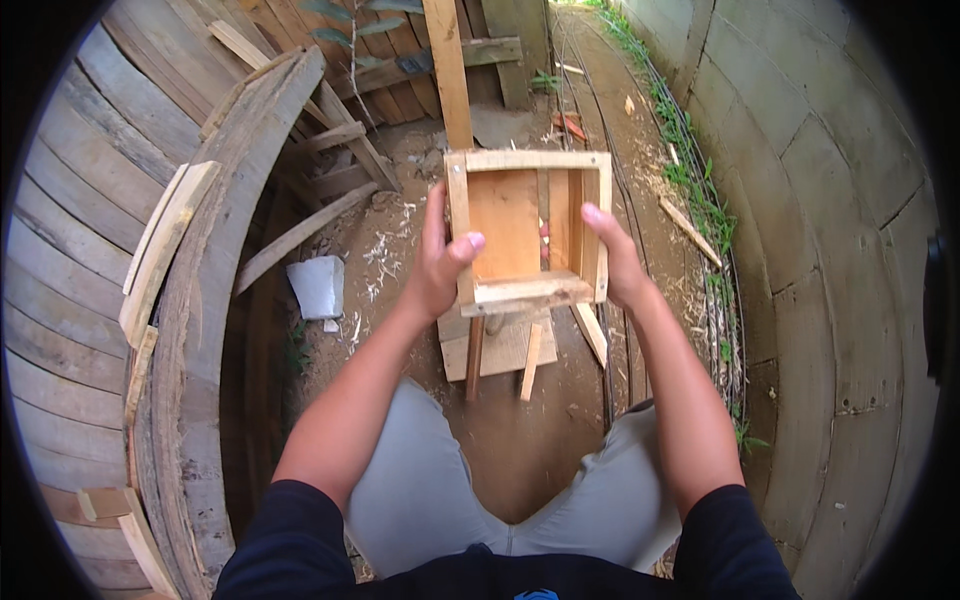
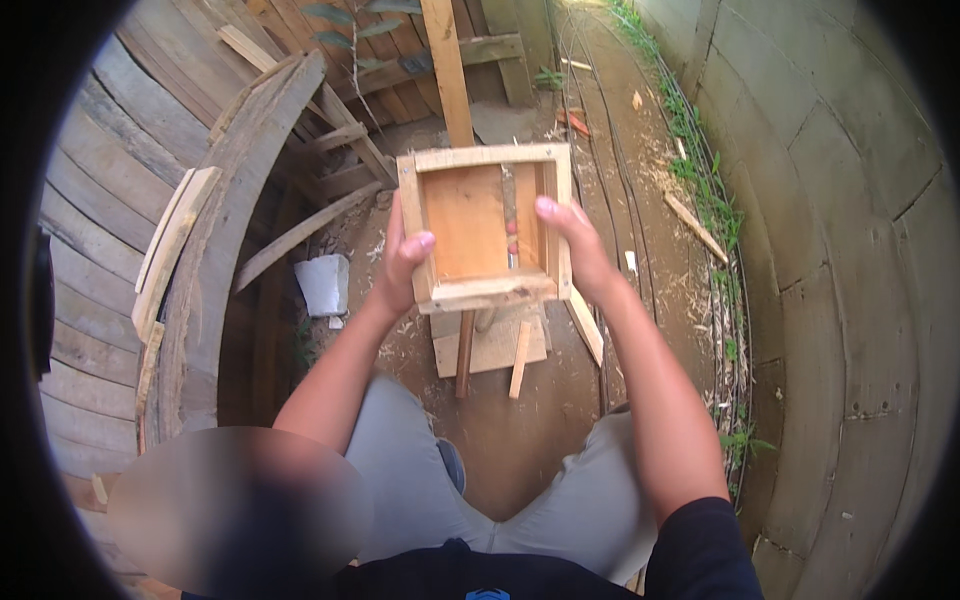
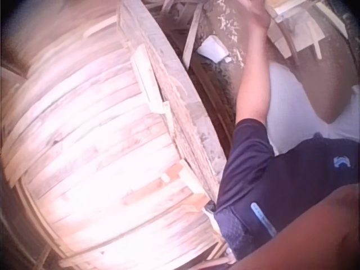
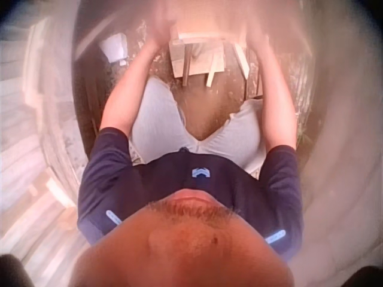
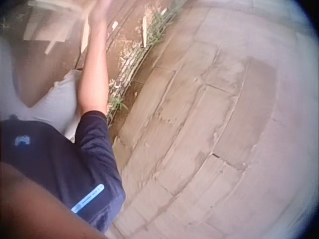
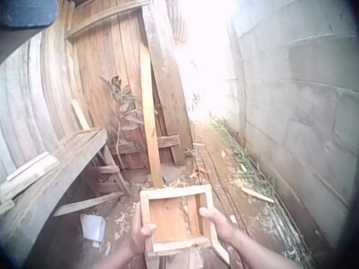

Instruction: The person assembles a small wooden box by hand, fitting pre-cut wooden slats together to form a rectangular frame. They use a hammer to tap the pieces into place and then inspect the assembled box by turning it over and checking the joints.

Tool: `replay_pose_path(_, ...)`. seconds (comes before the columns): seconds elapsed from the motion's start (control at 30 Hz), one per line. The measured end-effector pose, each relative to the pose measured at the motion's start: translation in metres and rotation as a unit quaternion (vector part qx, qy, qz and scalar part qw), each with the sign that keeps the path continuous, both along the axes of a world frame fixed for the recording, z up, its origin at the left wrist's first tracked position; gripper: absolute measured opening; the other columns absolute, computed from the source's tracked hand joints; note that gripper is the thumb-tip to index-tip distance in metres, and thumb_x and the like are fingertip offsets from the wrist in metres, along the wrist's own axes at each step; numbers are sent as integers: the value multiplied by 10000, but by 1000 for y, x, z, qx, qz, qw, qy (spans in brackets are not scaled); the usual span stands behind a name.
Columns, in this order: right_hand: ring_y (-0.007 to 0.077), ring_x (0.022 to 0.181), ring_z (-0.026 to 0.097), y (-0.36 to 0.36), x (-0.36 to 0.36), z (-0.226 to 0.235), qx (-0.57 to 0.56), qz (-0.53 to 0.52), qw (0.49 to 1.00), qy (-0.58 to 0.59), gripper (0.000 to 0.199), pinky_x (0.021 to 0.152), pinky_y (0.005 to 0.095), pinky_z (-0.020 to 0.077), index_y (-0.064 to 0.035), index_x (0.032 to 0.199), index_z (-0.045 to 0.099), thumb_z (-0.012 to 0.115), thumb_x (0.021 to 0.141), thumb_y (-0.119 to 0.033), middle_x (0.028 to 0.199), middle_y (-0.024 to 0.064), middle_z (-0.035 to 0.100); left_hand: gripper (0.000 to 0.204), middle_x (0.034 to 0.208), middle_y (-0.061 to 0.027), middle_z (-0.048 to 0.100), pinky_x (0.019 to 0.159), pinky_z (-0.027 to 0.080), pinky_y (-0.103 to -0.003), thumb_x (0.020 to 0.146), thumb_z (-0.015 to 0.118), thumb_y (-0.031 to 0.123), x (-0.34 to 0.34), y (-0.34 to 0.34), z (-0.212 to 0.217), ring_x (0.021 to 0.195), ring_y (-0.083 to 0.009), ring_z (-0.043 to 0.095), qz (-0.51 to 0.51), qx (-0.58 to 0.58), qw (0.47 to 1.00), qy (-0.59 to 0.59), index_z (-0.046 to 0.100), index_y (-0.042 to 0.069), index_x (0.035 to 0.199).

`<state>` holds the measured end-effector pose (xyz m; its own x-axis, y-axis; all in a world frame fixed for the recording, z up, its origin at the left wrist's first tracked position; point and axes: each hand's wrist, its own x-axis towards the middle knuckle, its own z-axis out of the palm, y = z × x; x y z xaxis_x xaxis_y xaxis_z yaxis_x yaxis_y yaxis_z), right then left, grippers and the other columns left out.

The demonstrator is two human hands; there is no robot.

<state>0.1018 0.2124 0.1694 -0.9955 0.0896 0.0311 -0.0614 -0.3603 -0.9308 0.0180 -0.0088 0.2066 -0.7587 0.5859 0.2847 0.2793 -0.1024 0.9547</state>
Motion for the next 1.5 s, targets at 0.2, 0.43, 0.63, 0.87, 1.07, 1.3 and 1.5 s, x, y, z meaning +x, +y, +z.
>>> replay_pose_path(0.2, 251, 1176, 592, -10, 7, 12, -37, -30, 998, -40, 743, 1012, 376, 470, 30, 1396, 451, 527, 943, -554, 1287, 198, 576, 784, 1283, -223, 495, 1033, 404, -396, 819, 545, 453, -3, 3, -9, 1195, -303, 511, 13, -37, 992, -120, 349, -18, 1414)
replay_pose_path(0.43, 258, 1209, 573, -15, 8, 17, -29, -15, 999, -24, 796, 1021, 377, 475, 17, 1430, 399, 541, 929, -584, 1318, 209, 543, 709, 1242, -194, 491, 984, 441, -398, 823, 534, 415, -16, -4, -19, 1158, -278, 526, -33, -27, 980, -195, 366, 5, 1377)
replay_pose_path(0.63, 267, 1227, 573, -19, 12, 25, -59, -14, 997, -39, 807, 1032, 398, 488, 27, 1435, 371, 556, 923, -569, 1315, 228, 542, 749, 1249, -192, 475, 974, 460, -405, 805, 552, 426, -16, -9, -16, 1175, -283, 523, -47, -36, 981, -185, 341, 10, 1392)
replay_pose_path(0.87, 270, 1197, 604, -23, 10, 19, -92, -7, 996, -21, 762, 999, 386, 523, 41, 1427, 382, 558, 944, -521, 1326, 238, 542, 780, 1285, -204, 472, 997, 454, -399, 797, 563, 420, -20, -11, -17, 1196, -285, 523, -63, -21, 981, -184, 326, 15, 1420)
replay_pose_path(1.07, 270, 1196, 606, -28, 10, 18, -105, -16, 994, -3, 792, 997, 381, 525, 51, 1428, 390, 527, 957, -570, 1340, 246, 542, 791, 1295, -205, 475, 1018, 435, -402, 794, 568, 419, -22, -13, -18, 1216, -285, 504, -54, -14, 982, -179, 322, 18, 1430)
replay_pose_path(1.3, 288, 1227, 584, -26, 4, 7, -56, -38, 998, -2, 884, 1001, 395, 526, 55, 1444, 372, 493, 938, -659, 1340, 272, 525, 804, 1299, -218, 474, 1027, 422, -413, 788, 572, 429, -16, -7, -13, 1238, -300, 485, -24, 0, 996, -90, 322, 18, 1433)
replay_pose_path(1.5, 263, 1223, 590, -35, 6, 17, -102, 4, 995, -1, 792, 1004, 387, 520, 35, 1440, 389, 485, 968, -594, 1353, 227, 540, 802, 1301, -241, 486, 979, 469, -418, 809, 554, 468, -24, -14, -17, 1202, -312, 538, -26, -28, 985, -169, 338, -4, 1420)
